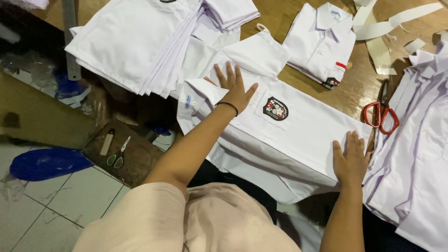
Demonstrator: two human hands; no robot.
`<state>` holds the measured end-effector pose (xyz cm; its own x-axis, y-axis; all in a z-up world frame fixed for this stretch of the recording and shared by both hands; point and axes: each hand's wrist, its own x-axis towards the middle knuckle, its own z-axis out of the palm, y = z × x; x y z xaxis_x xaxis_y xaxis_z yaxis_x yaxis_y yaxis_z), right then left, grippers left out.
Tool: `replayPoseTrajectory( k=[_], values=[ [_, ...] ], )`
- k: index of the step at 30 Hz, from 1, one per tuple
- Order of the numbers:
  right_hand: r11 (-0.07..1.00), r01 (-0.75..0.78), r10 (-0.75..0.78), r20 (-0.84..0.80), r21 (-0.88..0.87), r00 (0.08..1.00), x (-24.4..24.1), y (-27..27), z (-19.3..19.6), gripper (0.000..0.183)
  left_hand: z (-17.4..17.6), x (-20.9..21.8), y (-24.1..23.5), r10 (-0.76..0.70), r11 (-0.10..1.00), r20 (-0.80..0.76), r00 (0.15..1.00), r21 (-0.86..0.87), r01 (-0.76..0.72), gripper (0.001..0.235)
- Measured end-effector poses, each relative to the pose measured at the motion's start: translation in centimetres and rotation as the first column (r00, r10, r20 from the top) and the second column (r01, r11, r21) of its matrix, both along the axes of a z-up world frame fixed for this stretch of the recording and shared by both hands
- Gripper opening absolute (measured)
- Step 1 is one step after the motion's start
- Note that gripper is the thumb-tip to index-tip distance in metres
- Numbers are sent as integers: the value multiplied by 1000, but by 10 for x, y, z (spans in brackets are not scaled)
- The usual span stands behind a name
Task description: The person folds a white shirt on a wooden table, smoothing the fabric with their hands and folding the bottom edge toward the collar.
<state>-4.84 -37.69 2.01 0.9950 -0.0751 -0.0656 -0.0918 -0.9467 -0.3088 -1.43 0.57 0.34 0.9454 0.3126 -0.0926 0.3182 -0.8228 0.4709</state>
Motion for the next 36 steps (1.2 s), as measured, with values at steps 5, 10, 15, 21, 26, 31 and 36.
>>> replayPoseTrajectory(
  k=[5, 10, 15, 21, 26, 31, 36],
  values=[
    [950, -18, -95, 345, 313, 934, 9, -23, -14, 46, 41, -24, -18, -311, 930, 138, 940, -157, 331, 91],
    [951, -60, -89, 456, 303, 886, 45, -55, -30, 42, 46, 16, 43, -365, 901, 285, 886, -131, 414, 65],
    [879, 306, -359, 86, 365, 929, 54, -30, 26, 49, -7, 82, 134, -78, 983, 83, 993, -157, 91, 58],
    [815, 444, -420, -149, 372, 895, 95, -69, 19, 68, -6, 88, 144, -52, 964, -79, 995, -264, 30, 64],
    [689, 344, -318, -160, 638, 935, 90, -90, 18, 14, -7, 103, 150, -79, 961, -2, 997, -267, 76, 29],
    [596, 253, -341, -45, 762, 939, 89, -108, 17, 12, 13, 95, 159, -80, 855, 262, 962, -477, 201, 17],
    [541, 94, -361, 130, 836, 923, 109, -121, 25, 33, 24, 118, 173, -18, 819, 546, 838, -472, 325, 18]
  ],
)
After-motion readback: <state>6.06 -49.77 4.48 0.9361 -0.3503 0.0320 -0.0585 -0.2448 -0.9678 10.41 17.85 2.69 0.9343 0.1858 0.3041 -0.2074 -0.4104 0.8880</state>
